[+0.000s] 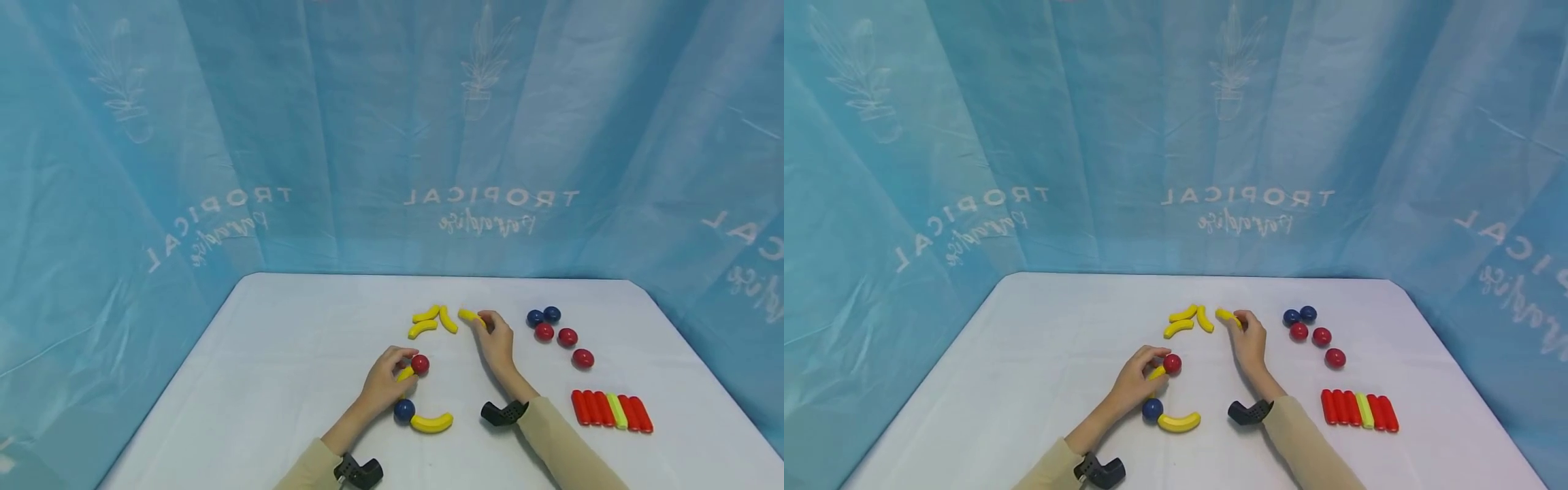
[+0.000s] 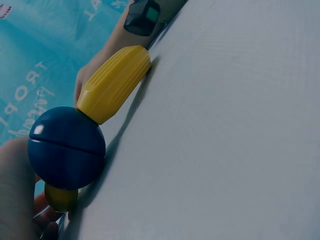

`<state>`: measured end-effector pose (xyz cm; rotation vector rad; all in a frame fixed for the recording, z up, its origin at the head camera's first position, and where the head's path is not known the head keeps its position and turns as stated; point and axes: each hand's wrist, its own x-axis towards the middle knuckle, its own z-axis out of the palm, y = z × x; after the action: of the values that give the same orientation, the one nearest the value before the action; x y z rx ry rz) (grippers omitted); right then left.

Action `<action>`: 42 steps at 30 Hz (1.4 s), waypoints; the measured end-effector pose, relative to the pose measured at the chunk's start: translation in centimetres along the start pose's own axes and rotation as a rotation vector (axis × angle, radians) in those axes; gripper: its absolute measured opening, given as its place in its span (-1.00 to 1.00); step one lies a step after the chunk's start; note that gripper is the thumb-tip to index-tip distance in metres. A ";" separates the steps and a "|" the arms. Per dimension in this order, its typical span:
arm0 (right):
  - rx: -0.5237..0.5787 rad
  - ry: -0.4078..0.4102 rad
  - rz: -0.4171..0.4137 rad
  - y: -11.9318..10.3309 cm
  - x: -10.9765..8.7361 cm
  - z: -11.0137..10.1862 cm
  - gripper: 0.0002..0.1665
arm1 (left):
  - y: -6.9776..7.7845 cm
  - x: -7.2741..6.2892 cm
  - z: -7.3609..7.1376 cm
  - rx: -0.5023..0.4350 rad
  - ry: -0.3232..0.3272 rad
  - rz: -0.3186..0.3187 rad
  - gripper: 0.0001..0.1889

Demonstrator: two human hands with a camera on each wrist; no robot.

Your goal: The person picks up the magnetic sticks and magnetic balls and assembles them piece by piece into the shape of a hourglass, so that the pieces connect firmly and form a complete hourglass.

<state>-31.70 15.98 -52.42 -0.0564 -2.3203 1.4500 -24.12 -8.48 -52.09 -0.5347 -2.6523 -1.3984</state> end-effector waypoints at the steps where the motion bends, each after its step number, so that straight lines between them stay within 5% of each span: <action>1: 0.004 0.009 0.010 0.0 -0.2 -0.1 -0.74 | 0.0 0.0 0.0 0.009 -0.005 0.007 -0.53; 9: 0.010 0.104 0.055 -1.1 -3.0 -0.5 -0.76 | -0.3 0.3 0.1 0.101 0.005 0.042 -0.55; 23: 0.010 -0.131 0.009 -3.9 -8.3 1.2 -0.82 | 0.0 0.7 -0.4 0.064 0.015 -0.002 -0.60; 37: -0.046 -0.175 -0.083 -3.9 -8.9 1.3 -0.94 | 0.0 0.5 0.4 0.130 0.047 0.092 -0.59; 42: -0.060 -0.203 -0.076 -3.8 -9.2 1.0 -0.93 | 0.2 0.3 0.5 0.151 0.070 0.036 -0.68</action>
<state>-22.94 11.11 -52.37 0.1674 -2.4979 1.4057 -24.28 -7.89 -52.11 -0.5039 -2.6506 -1.1723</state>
